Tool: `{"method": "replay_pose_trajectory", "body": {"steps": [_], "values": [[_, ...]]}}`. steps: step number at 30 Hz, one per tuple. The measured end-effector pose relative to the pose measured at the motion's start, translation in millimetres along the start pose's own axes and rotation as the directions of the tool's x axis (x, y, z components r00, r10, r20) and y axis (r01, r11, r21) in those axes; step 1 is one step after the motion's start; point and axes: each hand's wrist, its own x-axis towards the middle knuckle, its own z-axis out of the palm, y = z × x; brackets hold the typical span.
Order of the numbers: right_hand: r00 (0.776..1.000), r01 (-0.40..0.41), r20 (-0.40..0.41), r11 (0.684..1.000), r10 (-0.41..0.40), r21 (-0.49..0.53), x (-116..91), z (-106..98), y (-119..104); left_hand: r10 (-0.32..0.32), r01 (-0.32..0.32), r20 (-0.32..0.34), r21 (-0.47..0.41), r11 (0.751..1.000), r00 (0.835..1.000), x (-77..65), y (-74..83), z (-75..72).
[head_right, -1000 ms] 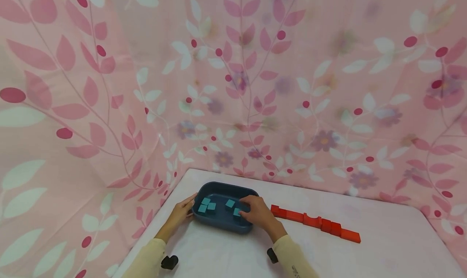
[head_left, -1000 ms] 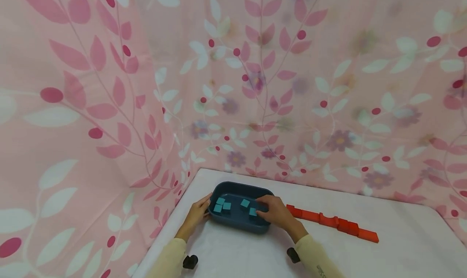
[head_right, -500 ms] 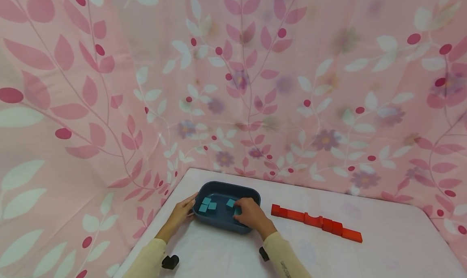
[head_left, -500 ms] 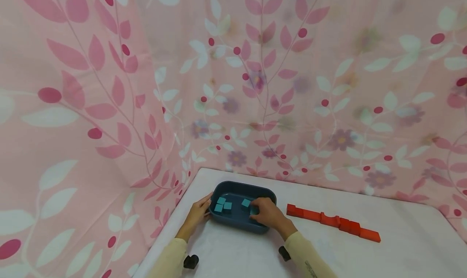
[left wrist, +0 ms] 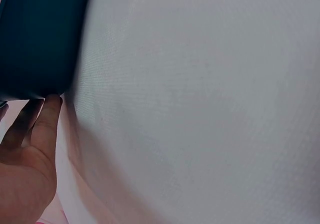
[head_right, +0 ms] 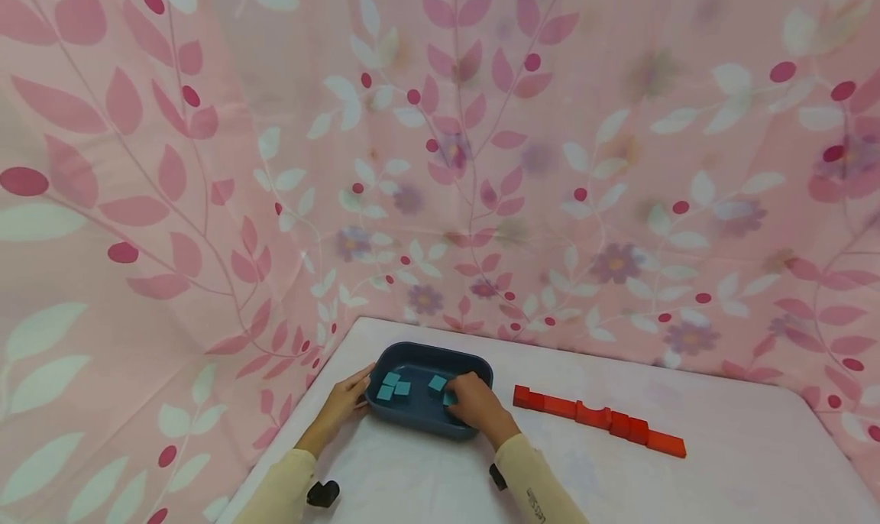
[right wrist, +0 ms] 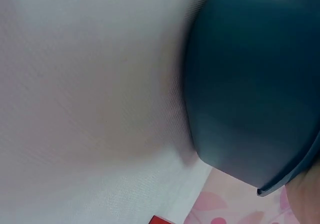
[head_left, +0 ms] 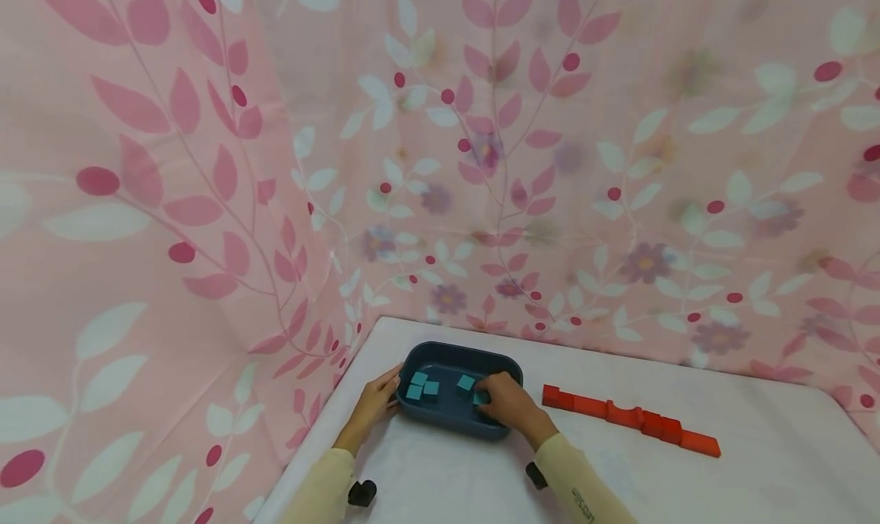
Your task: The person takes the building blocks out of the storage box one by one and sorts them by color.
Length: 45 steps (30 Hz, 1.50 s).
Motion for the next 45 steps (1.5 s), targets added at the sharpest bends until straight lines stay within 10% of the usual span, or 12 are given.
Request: {"method": "replay_pose_trajectory", "body": {"steps": [24, 45], "values": [[0.982, 0.103, -0.171, 0.980, -0.074, 0.170, -40, -45, 17, 0.006, -0.006, 0.014, -0.018, 1.000, 1.000, 0.7, -2.4, -1.5], [0.985, -0.083, -0.139, 0.986, 0.103, 0.145, -114, -62, 50, 0.017, -0.017, 0.018, 0.019, 1.000, 1.000, -2.8, -0.7, -0.1]]}}
